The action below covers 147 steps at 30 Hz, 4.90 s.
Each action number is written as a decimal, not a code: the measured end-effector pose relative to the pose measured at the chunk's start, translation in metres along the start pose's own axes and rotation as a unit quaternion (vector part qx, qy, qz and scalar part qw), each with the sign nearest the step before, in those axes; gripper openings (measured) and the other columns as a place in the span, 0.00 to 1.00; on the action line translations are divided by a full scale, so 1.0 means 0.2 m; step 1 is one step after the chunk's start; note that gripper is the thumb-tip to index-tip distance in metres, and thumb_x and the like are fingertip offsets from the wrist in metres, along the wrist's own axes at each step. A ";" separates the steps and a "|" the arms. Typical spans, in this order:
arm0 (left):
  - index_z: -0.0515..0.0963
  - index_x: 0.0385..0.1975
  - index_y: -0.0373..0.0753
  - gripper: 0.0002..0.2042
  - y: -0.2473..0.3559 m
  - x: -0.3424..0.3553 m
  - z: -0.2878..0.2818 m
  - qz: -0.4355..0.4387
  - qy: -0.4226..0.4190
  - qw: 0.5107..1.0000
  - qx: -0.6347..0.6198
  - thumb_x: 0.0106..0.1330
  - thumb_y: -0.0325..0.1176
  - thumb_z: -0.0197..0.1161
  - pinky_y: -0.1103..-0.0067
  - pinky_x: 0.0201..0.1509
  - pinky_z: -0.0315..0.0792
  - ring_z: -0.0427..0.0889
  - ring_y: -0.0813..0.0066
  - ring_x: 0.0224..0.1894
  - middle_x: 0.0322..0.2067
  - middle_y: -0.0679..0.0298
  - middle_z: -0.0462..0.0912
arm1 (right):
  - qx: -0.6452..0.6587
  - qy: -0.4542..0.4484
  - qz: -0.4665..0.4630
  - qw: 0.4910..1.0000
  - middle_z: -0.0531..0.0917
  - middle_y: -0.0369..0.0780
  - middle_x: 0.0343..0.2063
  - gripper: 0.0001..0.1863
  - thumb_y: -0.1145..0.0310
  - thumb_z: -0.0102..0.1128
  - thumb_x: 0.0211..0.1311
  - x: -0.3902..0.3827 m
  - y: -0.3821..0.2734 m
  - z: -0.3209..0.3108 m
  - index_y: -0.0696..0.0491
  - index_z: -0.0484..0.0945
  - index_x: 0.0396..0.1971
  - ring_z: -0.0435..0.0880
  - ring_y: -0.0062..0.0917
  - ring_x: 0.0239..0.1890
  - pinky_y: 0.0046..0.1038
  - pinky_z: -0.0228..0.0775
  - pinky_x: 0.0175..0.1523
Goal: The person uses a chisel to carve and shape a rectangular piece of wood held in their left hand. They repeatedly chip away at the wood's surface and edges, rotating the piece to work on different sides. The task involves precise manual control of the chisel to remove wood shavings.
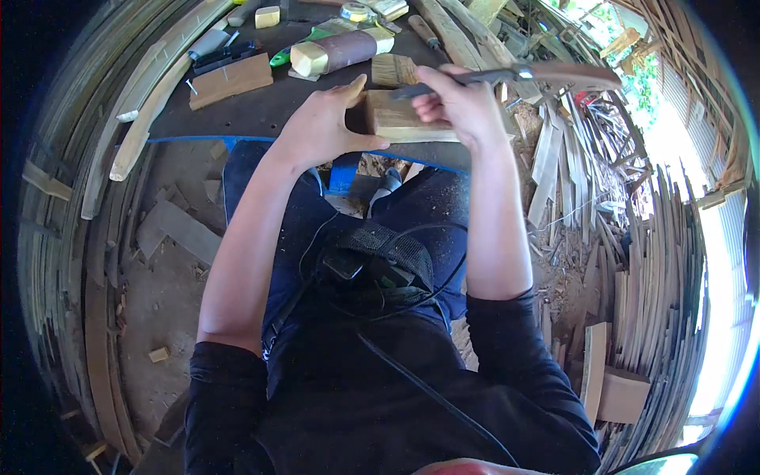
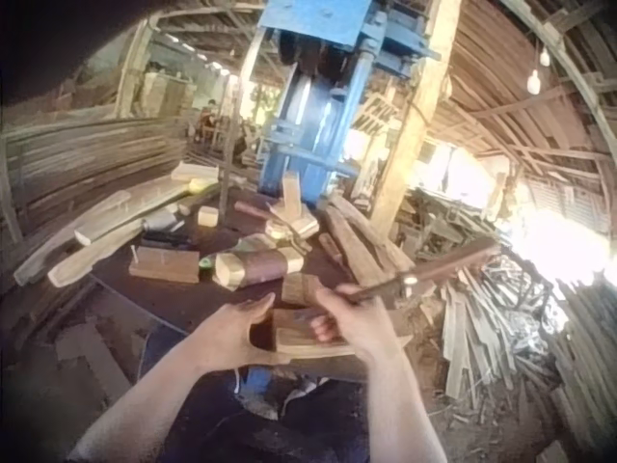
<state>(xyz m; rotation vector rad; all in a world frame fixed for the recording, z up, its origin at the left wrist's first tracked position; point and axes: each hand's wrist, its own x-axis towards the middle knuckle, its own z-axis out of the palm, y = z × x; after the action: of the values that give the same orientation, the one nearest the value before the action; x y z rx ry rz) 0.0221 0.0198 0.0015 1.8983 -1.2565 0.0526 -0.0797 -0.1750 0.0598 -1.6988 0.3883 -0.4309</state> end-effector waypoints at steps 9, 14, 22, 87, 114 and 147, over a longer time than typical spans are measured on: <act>0.64 0.65 0.26 0.50 0.03 0.00 -0.03 -0.003 -0.016 1.000 -0.005 0.45 0.49 0.80 0.68 0.60 0.72 0.79 0.50 0.56 0.52 0.41 0.79 | -0.096 -0.080 -0.036 0.992 0.84 0.38 0.19 0.16 0.56 0.69 0.61 0.09 -0.06 0.03 0.52 0.77 0.24 0.82 0.17 0.19 0.16 0.70 0.21; 0.63 0.66 0.27 0.50 0.02 0.00 -0.03 0.002 -0.019 1.000 -0.012 0.45 0.47 0.81 0.68 0.62 0.72 0.78 0.49 0.59 0.55 0.39 0.77 | -0.106 -0.113 -0.041 0.987 0.81 0.35 0.17 0.18 0.54 0.71 0.59 0.23 -0.01 -0.04 0.50 0.76 0.22 0.78 0.15 0.17 0.15 0.66 0.20; 0.63 0.66 0.27 0.49 0.03 -0.01 -0.03 0.006 -0.018 1.000 -0.004 0.47 0.46 0.81 0.69 0.63 0.71 0.77 0.52 0.61 0.55 0.41 0.78 | -0.139 -0.173 -0.025 0.975 0.78 0.33 0.15 0.17 0.53 0.71 0.58 0.17 -0.07 -0.02 0.48 0.75 0.22 0.73 0.11 0.16 0.13 0.58 0.19; 0.62 0.64 0.22 0.51 0.06 0.00 -0.03 -0.020 -0.021 1.000 -0.002 0.44 0.48 0.81 0.70 0.63 0.71 0.79 0.54 0.58 0.52 0.38 0.79 | -0.103 -0.214 -0.167 0.957 0.70 0.29 0.14 0.21 0.61 0.67 0.62 0.14 0.02 -0.09 0.50 0.69 0.14 0.71 0.13 0.17 0.19 0.59 0.24; 0.63 0.64 0.22 0.50 0.04 -0.01 -0.03 -0.008 -0.011 1.000 -0.022 0.44 0.46 0.81 0.71 0.63 0.71 0.78 0.54 0.59 0.54 0.39 0.78 | -0.091 -0.191 -0.178 0.961 0.65 0.26 0.15 0.20 0.64 0.66 0.59 0.15 0.03 -0.09 0.49 0.66 0.14 0.63 0.11 0.19 0.19 0.52 0.25; 0.63 0.64 0.22 0.51 0.09 0.02 -0.02 -0.009 -0.025 1.000 -0.012 0.44 0.49 0.81 0.71 0.63 0.71 0.79 0.54 0.59 0.53 0.38 0.78 | -0.092 -0.174 -0.281 0.939 0.66 0.27 0.12 0.22 0.58 0.69 0.60 0.22 0.13 -0.14 0.49 0.68 0.14 0.64 0.11 0.15 0.21 0.51 0.22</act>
<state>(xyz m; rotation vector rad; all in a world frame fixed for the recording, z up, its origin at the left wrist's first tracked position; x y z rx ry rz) 0.0120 0.0176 0.0174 1.9016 -1.2667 -0.0185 -0.0551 -0.2245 0.0420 -2.0181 -0.3397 -0.5033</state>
